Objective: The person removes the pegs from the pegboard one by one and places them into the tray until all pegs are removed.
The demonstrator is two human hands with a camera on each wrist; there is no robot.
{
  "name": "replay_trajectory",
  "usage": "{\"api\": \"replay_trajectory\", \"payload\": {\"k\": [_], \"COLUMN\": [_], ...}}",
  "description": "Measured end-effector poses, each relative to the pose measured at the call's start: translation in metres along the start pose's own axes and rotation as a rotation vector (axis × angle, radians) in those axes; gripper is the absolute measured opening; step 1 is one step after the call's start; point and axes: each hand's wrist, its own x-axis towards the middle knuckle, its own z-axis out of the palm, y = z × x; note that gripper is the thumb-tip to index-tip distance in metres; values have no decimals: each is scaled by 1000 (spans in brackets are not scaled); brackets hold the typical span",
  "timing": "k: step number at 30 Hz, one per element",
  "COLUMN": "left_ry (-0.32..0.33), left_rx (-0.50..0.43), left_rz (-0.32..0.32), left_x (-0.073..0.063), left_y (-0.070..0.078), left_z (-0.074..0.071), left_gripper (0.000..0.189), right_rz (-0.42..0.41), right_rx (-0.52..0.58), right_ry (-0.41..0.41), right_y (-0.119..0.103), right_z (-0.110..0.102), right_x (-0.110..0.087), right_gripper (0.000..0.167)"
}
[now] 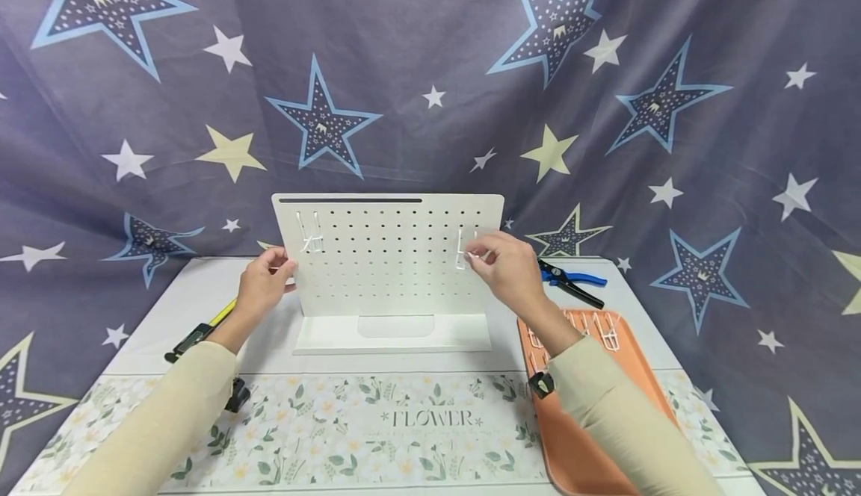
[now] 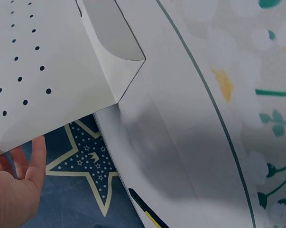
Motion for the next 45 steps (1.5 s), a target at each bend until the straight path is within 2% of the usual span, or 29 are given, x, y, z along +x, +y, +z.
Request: {"api": "replay_trajectory", "payload": {"k": [3,13,20,25,31,38,45], "left_ry": [2,3,-5,-2,5,10,11], "left_rx": [0,4,16,18,21,27,24], "left_rz": [-4,-8,-17,-20,-3,3,0], "left_x": [1,0,-1,0,0,0,1], "left_y": [0,0,3,2,1,0,-1], "left_z": [-1,-2,-2,-1,-1,0,1], "left_gripper": [22,22,23,22,23,22,23], "right_rz": [28,114,199,211,230,258,217], "right_rx": [-5,-78,-131,-151,-149,-110,-110], "right_ry": [-30,-202,-301,-361,-448,-523,-541], "right_y": [10,41,67,85,103,123,135], "right_z": [-10,-48,-73,-85,-91,-88,-77], "right_x": [-5,-22,-44,-61,-82,-107,-130], "right_gripper": [8,5,5,5,5,1,14]}}
